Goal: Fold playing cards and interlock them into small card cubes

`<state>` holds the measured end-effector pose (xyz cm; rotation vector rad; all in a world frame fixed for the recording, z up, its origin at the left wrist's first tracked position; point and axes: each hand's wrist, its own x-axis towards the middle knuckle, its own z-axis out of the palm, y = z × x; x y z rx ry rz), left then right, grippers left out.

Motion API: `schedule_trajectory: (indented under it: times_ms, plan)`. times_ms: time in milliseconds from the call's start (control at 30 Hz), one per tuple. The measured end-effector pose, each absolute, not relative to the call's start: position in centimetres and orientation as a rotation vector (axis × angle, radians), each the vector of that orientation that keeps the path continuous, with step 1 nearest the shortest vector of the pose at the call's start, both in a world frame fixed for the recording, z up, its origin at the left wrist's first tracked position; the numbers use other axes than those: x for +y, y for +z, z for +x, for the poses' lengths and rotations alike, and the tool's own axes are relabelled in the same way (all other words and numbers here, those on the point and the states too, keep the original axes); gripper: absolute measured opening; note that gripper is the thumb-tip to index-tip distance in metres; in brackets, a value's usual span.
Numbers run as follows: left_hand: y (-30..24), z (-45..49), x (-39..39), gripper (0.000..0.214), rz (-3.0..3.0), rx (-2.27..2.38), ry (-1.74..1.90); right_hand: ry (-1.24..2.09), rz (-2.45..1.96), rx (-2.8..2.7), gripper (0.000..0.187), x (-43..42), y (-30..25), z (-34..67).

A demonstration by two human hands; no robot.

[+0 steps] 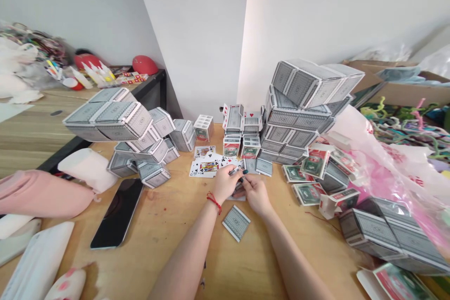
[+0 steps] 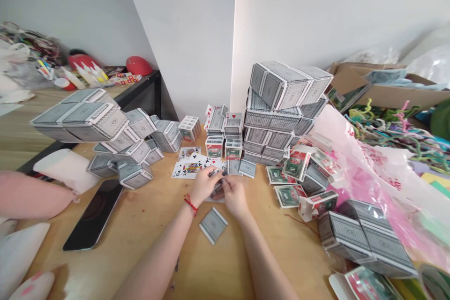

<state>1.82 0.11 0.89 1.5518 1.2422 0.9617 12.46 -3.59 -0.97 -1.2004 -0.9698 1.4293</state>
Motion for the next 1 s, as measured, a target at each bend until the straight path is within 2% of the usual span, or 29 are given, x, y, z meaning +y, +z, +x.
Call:
schedule_trajectory:
  times_ms: [1000]
  plan:
    - [0.20, 2.48, -0.21, 0.026, 1.607, 1.315, 1.079, 1.275, -1.228, -0.820, 0.030, -3.71, -1.05, 12.06]
